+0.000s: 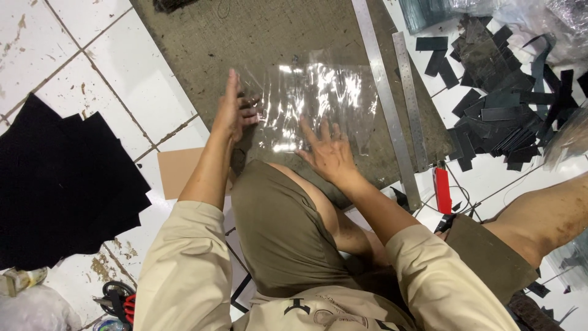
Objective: Cutting clear plastic sheets to size using a metal ruler and a utility knife
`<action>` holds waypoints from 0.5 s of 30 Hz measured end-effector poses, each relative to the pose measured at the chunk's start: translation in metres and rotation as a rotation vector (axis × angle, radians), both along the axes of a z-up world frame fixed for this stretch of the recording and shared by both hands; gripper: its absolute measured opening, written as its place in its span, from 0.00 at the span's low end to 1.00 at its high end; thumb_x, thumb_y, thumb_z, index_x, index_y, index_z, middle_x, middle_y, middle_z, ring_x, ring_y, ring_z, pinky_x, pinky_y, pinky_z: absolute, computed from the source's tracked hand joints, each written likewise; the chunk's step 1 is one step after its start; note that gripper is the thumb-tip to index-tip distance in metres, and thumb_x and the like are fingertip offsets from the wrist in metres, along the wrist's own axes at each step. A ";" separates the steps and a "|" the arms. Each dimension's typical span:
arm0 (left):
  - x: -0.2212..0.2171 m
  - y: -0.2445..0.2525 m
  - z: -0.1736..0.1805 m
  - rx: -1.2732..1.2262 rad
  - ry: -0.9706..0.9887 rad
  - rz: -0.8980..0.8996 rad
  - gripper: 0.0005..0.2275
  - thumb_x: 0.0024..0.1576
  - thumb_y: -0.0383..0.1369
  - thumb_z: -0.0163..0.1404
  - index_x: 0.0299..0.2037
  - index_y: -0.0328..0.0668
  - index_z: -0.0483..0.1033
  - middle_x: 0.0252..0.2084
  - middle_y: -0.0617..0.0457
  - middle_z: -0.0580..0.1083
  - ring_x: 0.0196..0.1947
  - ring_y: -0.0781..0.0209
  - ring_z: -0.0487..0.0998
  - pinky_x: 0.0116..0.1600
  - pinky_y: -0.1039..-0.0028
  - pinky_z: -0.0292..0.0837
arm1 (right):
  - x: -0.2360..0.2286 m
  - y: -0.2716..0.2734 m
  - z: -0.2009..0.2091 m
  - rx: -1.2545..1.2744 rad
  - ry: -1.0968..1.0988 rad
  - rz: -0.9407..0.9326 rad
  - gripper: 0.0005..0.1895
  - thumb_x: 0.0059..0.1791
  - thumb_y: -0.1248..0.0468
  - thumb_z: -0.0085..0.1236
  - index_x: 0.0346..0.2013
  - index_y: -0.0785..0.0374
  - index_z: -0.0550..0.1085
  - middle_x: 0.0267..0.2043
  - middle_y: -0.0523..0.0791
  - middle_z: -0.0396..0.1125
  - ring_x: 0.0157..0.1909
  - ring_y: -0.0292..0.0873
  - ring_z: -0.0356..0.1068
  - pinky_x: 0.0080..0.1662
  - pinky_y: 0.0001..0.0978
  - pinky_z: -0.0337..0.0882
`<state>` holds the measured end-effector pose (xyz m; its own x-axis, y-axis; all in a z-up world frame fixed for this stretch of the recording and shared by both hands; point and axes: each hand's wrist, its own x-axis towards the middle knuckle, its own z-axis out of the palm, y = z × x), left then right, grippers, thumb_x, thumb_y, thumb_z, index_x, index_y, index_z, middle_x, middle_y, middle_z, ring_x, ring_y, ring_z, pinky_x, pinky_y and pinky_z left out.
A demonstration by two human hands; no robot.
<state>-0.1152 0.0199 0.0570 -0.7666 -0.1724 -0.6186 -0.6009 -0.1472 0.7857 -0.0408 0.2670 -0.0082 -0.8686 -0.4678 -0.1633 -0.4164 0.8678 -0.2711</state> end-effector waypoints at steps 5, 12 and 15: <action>0.003 -0.069 -0.082 -0.205 0.009 -0.026 0.20 0.53 0.40 0.62 0.50 0.36 0.73 0.40 0.40 0.78 0.35 0.48 0.85 0.38 0.63 0.85 | -0.006 0.004 0.015 -0.039 0.050 0.009 0.41 0.54 0.38 0.44 0.78 0.44 0.47 0.64 0.63 0.62 0.59 0.72 0.68 0.57 0.64 0.67; 0.008 -0.037 -0.048 -1.709 0.492 -0.574 0.18 0.47 0.17 0.52 0.50 0.31 0.77 0.58 0.37 0.71 0.59 0.40 0.69 0.65 0.56 0.66 | -0.010 0.030 -0.007 -0.109 0.112 0.016 0.37 0.55 0.43 0.42 0.77 0.52 0.53 0.61 0.56 0.67 0.51 0.61 0.76 0.48 0.52 0.74; 0.016 0.012 -0.028 -1.012 0.867 -1.097 0.30 0.59 0.38 0.55 0.73 0.51 0.59 0.76 0.41 0.54 0.74 0.27 0.45 0.75 0.41 0.37 | -0.007 0.029 -0.013 -0.036 0.110 0.088 0.46 0.47 0.44 0.55 0.77 0.49 0.53 0.63 0.56 0.64 0.58 0.60 0.71 0.48 0.53 0.74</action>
<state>-0.0992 0.0320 0.0286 -0.8082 0.5885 0.0211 0.5403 0.7269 0.4239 -0.0476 0.2962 -0.0207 -0.8359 -0.5464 -0.0513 -0.5189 0.8174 -0.2502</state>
